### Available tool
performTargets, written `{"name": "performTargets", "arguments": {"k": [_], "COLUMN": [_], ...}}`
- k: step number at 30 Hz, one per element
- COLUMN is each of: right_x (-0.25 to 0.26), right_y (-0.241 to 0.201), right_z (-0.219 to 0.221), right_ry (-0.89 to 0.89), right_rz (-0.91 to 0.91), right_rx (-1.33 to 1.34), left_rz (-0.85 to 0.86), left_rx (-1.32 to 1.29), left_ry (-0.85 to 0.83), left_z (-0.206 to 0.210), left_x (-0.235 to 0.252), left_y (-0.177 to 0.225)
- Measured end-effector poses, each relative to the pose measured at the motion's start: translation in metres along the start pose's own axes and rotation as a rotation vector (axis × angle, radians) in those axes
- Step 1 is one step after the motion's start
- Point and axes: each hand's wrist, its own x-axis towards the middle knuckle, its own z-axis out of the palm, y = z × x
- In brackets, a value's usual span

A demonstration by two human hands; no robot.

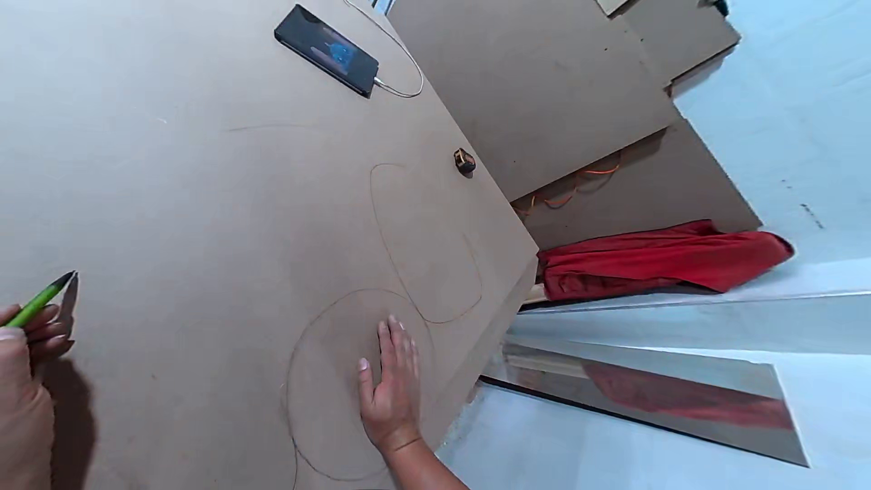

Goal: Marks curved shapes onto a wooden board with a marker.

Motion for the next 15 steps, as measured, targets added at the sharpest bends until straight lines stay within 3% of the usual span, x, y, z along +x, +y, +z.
{"name": "performTargets", "arguments": {"k": [7, 11, 15], "right_x": [0.0, 0.0, 0.002], "right_y": [0.006, 0.016, 0.017], "right_z": [0.0, 0.004, 0.005], "right_ry": [0.038, 0.017, 0.019], "right_rz": [-0.027, -0.068, -0.089], "right_rx": [0.002, 0.034, 0.052], "left_rz": [0.035, 0.07, 0.038], "left_rx": [0.113, 0.16, 0.183], "left_ry": [-0.054, 0.114, 0.138], "left_z": [-0.009, -0.002, -0.005], "left_x": [0.002, -0.001, 0.0], "left_y": [-0.017, -0.009, -0.01]}}
